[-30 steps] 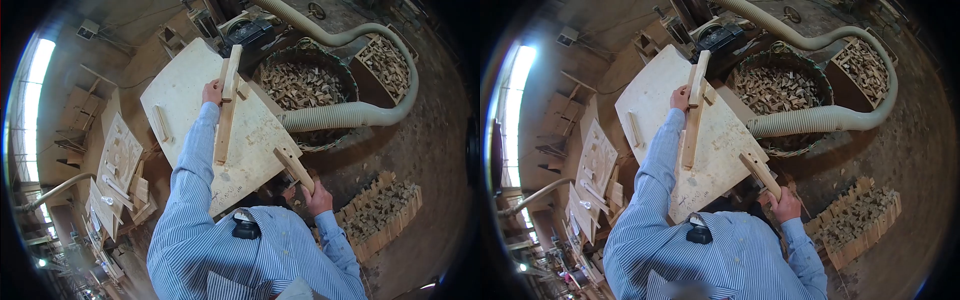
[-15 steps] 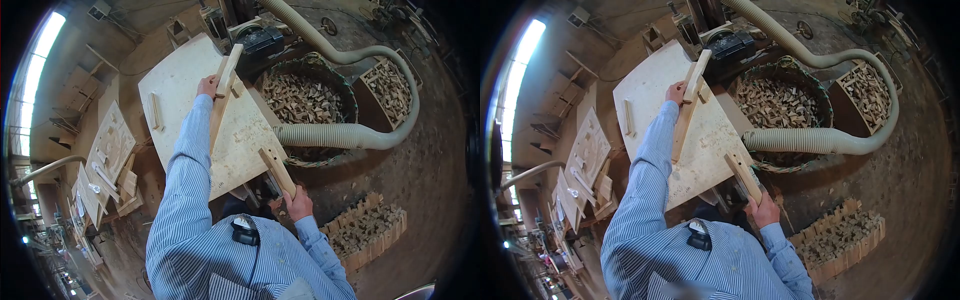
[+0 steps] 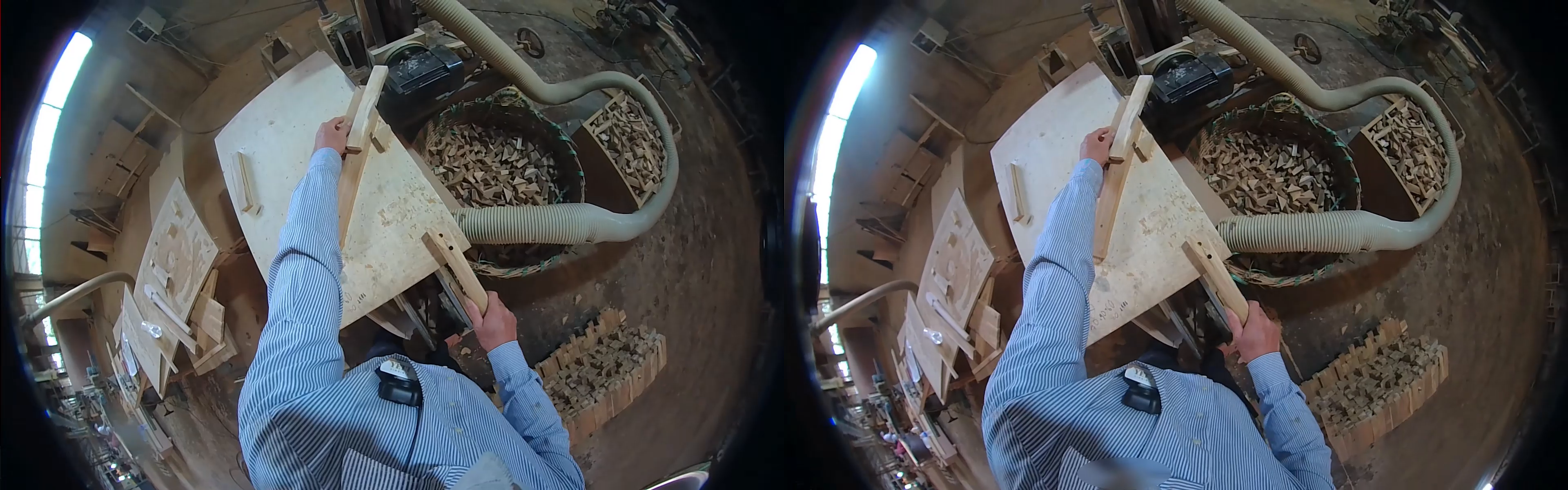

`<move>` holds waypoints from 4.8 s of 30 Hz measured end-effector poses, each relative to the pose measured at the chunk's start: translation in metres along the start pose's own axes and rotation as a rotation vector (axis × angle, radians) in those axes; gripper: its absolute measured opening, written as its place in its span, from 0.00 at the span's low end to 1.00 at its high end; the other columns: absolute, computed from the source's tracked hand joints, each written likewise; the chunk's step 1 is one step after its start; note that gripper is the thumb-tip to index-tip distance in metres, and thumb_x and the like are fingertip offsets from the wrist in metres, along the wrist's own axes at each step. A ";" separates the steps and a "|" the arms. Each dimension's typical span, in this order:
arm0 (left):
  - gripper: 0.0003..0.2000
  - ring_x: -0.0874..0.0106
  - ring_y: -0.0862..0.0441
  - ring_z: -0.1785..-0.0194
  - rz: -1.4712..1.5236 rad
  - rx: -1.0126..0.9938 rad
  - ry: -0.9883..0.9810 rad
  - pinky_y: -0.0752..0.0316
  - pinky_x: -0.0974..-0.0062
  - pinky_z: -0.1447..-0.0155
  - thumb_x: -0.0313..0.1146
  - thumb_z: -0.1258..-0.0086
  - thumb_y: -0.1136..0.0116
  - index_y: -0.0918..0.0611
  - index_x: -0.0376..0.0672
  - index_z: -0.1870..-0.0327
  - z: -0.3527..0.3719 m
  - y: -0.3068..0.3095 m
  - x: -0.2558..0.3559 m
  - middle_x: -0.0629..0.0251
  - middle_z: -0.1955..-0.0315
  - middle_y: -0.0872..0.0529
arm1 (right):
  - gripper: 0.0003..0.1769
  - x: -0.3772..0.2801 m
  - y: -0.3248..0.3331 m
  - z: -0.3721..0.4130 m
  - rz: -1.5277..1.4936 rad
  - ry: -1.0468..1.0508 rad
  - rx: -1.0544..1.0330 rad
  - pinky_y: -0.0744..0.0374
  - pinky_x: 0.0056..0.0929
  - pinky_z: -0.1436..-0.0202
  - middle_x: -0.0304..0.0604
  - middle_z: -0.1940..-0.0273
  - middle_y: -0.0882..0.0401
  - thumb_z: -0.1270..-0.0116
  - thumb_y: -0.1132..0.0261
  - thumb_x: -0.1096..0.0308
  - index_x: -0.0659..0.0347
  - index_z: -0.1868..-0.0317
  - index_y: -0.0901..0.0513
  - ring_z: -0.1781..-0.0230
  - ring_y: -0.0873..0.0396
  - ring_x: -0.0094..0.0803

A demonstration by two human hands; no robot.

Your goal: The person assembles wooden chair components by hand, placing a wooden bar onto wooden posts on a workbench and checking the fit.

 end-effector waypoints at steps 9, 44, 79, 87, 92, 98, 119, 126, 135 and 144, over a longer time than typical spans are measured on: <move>0.20 0.56 0.07 0.47 0.055 -0.013 0.012 0.16 0.61 0.38 0.46 0.23 0.33 0.10 0.47 0.35 0.003 0.003 0.011 0.50 0.50 0.05 | 0.26 0.002 0.002 -0.003 0.023 -0.011 0.034 0.16 0.58 0.52 0.61 0.58 0.10 0.22 0.34 0.42 0.61 0.49 0.19 0.57 0.11 0.62; 0.22 0.49 0.19 0.35 0.029 0.073 -0.203 0.25 0.55 0.28 0.43 0.23 0.37 0.14 0.43 0.33 0.042 0.030 0.027 0.53 0.40 0.15 | 0.26 -0.027 0.039 0.014 0.065 -0.147 0.002 0.16 0.56 0.55 0.60 0.61 0.11 0.25 0.31 0.42 0.60 0.53 0.20 0.59 0.12 0.62; 0.23 0.55 0.08 0.47 0.039 -0.106 0.077 0.17 0.61 0.37 0.47 0.23 0.32 0.12 0.46 0.32 -0.003 -0.017 0.009 0.47 0.50 0.06 | 0.25 -0.007 0.014 0.011 0.036 -0.170 -0.044 0.15 0.55 0.56 0.62 0.60 0.12 0.25 0.30 0.46 0.62 0.51 0.20 0.60 0.12 0.62; 0.25 0.54 0.10 0.41 0.021 -0.076 0.068 0.19 0.61 0.32 0.49 0.22 0.33 0.14 0.47 0.30 0.006 0.006 0.033 0.48 0.45 0.07 | 0.22 -0.003 0.008 0.008 0.075 -0.026 0.077 0.16 0.55 0.58 0.61 0.64 0.12 0.23 0.30 0.49 0.62 0.50 0.19 0.61 0.12 0.62; 0.25 0.54 0.12 0.36 -0.004 -0.067 0.070 0.20 0.60 0.30 0.50 0.22 0.34 0.14 0.48 0.29 0.005 0.006 0.029 0.46 0.40 0.10 | 0.24 0.002 0.004 0.006 0.066 -0.067 0.043 0.16 0.57 0.55 0.62 0.60 0.12 0.23 0.31 0.46 0.61 0.49 0.20 0.58 0.12 0.63; 0.25 0.52 0.12 0.36 -0.010 -0.019 0.024 0.20 0.59 0.30 0.50 0.22 0.34 0.14 0.48 0.30 -0.003 -0.001 0.021 0.45 0.38 0.10 | 0.25 0.007 0.002 0.004 0.060 -0.060 0.058 0.17 0.57 0.53 0.62 0.60 0.12 0.23 0.32 0.44 0.61 0.51 0.21 0.58 0.12 0.63; 0.23 0.46 0.10 0.43 0.045 -0.123 -0.064 0.18 0.54 0.37 0.45 0.21 0.36 0.14 0.45 0.30 -0.013 -0.028 -0.001 0.39 0.44 0.10 | 0.31 -0.004 0.012 0.008 0.086 -0.095 0.036 0.15 0.56 0.52 0.59 0.59 0.11 0.23 0.36 0.36 0.60 0.53 0.21 0.57 0.12 0.61; 0.21 0.52 0.11 0.46 0.082 0.021 -0.066 0.17 0.56 0.39 0.36 0.24 0.34 0.13 0.40 0.34 0.013 0.006 0.026 0.46 0.49 0.09 | 0.30 -0.015 0.025 0.013 0.040 -0.091 0.010 0.15 0.54 0.51 0.59 0.57 0.11 0.24 0.34 0.37 0.60 0.51 0.20 0.55 0.12 0.60; 0.18 0.55 0.15 0.43 -0.010 -0.003 -0.195 0.21 0.56 0.36 0.39 0.23 0.34 0.11 0.41 0.38 0.019 0.016 0.026 0.53 0.50 0.13 | 0.28 -0.022 0.037 0.014 0.093 -0.125 0.005 0.14 0.54 0.54 0.60 0.57 0.11 0.25 0.32 0.40 0.60 0.50 0.20 0.58 0.11 0.60; 0.15 0.66 0.08 0.56 0.281 -0.183 0.220 0.11 0.70 0.53 0.37 0.23 0.31 0.09 0.37 0.44 0.015 -0.028 -0.006 0.52 0.54 0.07 | 0.27 -0.023 0.037 0.016 0.105 -0.169 -0.042 0.14 0.53 0.53 0.59 0.58 0.11 0.25 0.31 0.42 0.62 0.52 0.21 0.58 0.10 0.58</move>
Point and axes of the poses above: each hand's wrist, its own z-axis away from the middle knuckle, its own y-axis out of the back of the hand, x = y × z, the point moved 9 cm from there along -z, towards the middle knuckle
